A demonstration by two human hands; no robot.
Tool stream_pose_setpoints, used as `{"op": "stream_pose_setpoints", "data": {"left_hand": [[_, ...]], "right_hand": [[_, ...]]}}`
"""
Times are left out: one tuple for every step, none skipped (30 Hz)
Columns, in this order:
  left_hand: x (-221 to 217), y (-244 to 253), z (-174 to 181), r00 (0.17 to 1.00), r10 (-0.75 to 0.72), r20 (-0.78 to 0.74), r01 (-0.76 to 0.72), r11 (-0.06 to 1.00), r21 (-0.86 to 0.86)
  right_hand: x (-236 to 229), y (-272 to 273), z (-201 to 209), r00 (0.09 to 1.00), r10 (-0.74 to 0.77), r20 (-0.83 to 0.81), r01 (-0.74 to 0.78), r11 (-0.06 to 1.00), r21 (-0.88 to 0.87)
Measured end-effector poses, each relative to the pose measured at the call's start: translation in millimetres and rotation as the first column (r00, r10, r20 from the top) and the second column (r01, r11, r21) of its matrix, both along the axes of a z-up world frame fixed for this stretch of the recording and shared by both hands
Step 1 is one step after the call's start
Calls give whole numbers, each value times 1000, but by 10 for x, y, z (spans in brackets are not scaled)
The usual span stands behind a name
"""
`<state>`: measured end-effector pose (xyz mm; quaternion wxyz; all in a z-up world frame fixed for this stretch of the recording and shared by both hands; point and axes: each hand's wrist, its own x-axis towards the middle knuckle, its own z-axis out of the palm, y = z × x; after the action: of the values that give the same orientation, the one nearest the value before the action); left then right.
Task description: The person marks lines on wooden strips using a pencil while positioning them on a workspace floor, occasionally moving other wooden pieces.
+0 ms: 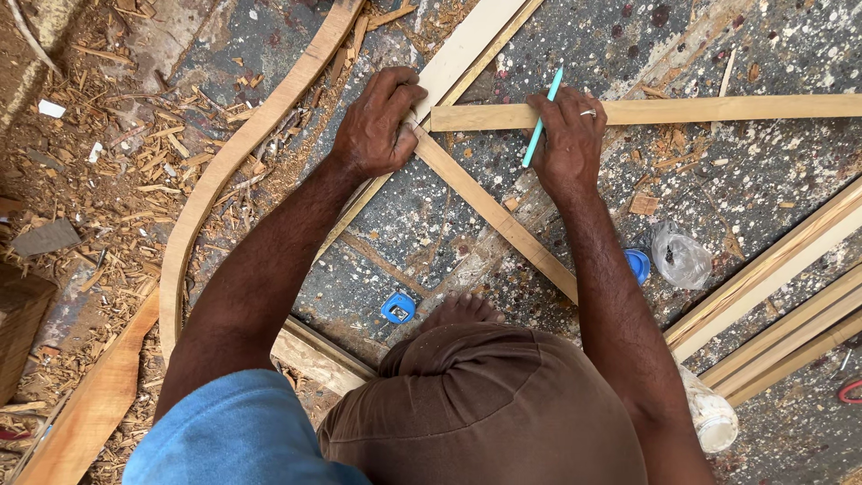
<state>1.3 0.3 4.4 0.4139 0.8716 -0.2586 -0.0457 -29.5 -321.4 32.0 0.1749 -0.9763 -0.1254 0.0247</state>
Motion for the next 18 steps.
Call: {"op": "stream_pose_setpoints", "data": {"left_hand": [[3,4,14,1000,1,-2,-1,1000,-3],[1,-5,24,1000,3,-5,-3,1000,-7],[-2,-13,31,1000,4,-8,-4,1000,-12],[3,-14,38,1000,4,10,-4,1000,-7],[10,-14,41,1000,5,29,-5,1000,-2],[1,-17,41,999,4,44,-4,1000,3],[-6,-20,37,999,4,40,-3,1000,-6],[-8,-16,33,999,4,38,-4,1000,-15],[-13,-12,29,999,5,35,-4,1000,-23],[-11,-12,25,999,5,38,-4,1000,-20],[-8,-13,21,999,5,42,-4,1000,-16],[-9,-17,17,999,4,44,-3,1000,-13],[-11,-19,14,1000,6,28,-6,1000,-15],[-6,-19,14,1000,8,13,-7,1000,-17],[2,-21,12,1000,9,-2,-9,1000,-19],[10,-25,10,1000,-8,18,8,1000,-5],[20,-25,8,999,-26,37,26,1000,10],[31,-29,5,997,-45,56,43,999,25]], "right_hand": [[0,6,-6,1000,-3,-1,3,1000,-5],[-2,4,-9,1000,-7,-3,7,1000,-12],[-5,0,-8,1000,-11,-5,11,1000,-20],[1,0,-10,1000,-11,-16,11,1000,-10],[9,1,-12,1000,-11,-27,11,1000,0],[0,-1,-12,999,-13,-42,13,1000,10],[-4,-4,-13,999,-13,-34,13,1000,5],[0,-4,-16,1000,-11,-25,11,1000,2],[4,-4,-17,1000,-10,-16,10,1000,-2],[13,-8,-17,1000,-5,-10,5,1000,-3],[21,-12,-16,1000,-1,-5,1,1000,-3],[18,-17,-12,1000,3,0,-3,1000,-4],[13,-21,-8,1000,-2,-2,2,1000,-8],[21,-22,-5,1000,-8,-2,8,1000,-13],[30,-21,-2,1000,-13,-2,13,1000,-18],[27,-20,3,1000,-15,-9,15,1000,-14],[23,-18,8,1000,-17,-16,17,1000,-10],[22,-14,14,1000,-20,-22,20,1000,-6]]}}
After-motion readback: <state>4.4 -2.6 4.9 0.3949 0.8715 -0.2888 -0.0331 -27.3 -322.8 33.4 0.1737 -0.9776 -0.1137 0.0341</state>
